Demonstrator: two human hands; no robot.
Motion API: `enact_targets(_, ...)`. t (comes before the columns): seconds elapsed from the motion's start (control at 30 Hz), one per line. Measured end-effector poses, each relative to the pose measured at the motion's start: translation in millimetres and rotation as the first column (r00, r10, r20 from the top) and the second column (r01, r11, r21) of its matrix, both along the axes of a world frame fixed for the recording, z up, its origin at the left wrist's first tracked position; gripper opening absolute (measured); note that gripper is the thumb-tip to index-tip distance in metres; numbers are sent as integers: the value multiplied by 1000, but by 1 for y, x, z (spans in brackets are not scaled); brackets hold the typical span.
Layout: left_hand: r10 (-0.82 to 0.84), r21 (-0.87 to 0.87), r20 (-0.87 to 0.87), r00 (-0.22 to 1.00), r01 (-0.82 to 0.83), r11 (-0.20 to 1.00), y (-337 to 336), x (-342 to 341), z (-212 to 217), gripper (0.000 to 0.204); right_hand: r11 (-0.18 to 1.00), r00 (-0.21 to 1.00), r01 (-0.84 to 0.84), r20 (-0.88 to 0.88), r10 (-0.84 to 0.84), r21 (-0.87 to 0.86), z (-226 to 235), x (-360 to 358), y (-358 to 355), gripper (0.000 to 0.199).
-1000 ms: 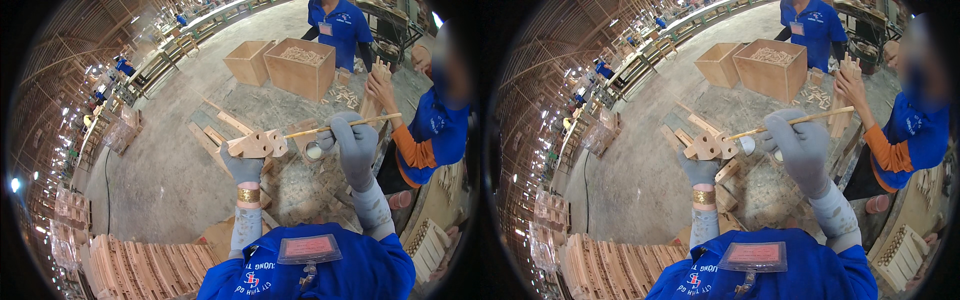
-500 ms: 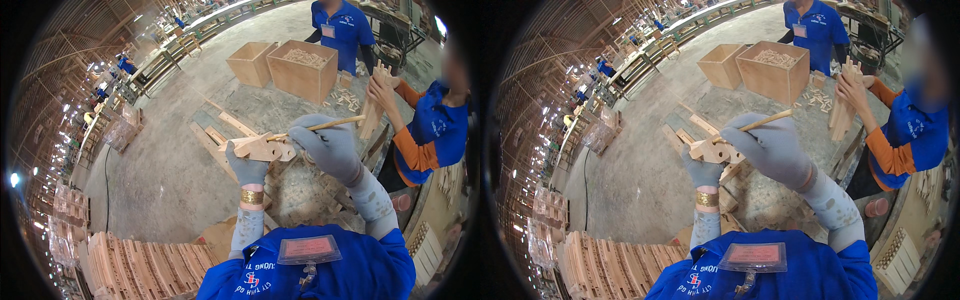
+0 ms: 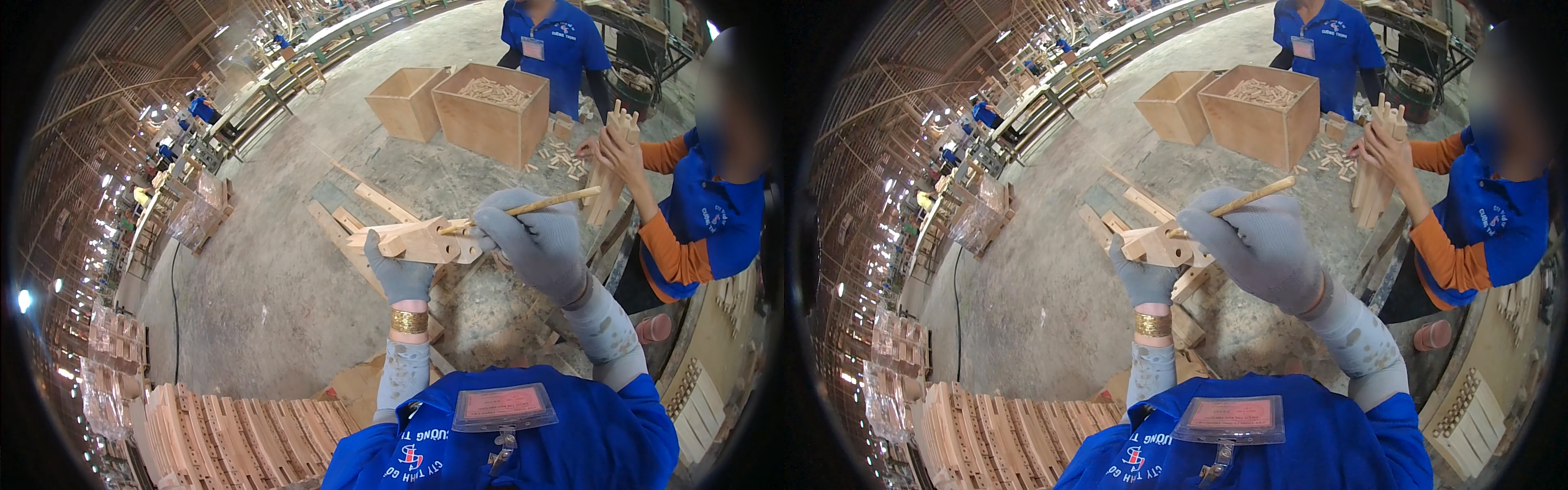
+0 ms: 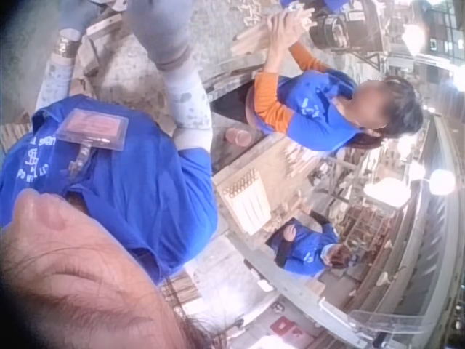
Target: The person applies white adhesive to the holes of small wooden blocks using a brush. They handle the blocks one by one, dipping the brush into a container of glue and carefully coating the interior of the holes before stacking the treated pieces.
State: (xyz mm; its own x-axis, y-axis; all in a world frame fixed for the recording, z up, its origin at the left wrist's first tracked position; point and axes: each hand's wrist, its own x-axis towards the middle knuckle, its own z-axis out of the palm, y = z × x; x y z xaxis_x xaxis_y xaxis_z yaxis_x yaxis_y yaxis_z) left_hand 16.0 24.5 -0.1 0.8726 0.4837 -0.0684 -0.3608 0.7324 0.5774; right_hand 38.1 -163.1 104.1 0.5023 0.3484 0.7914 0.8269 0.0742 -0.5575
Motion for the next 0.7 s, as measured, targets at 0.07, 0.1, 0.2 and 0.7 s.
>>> enact_targets(0.07, 22, 8, -21, 1000, -22, 1000, -3, 1, 5, 66, 1000, 991, -13, -132, 15, 19, 2, 0, -1, 8)
enact_targets(0.1, 6, -16, -6, 1000, -6, 1000, -1, 2, 3, 66, 1000, 999, -1, -44, 1, 3, 3, 0, -1, 8)
enact_targets(0.2, -92, -132, 65, 994, 100, 986, 11, 7, -9, 67, 996, 974, 63, 224, -47, -67, 2, 6, -9, 8)
enact_targets(0.7, 66, 180, 124, 990, -88, 980, 16, 2, -47, 45, 571, 801, 402, -27, -598, -715, -266, 123, -46, 34)
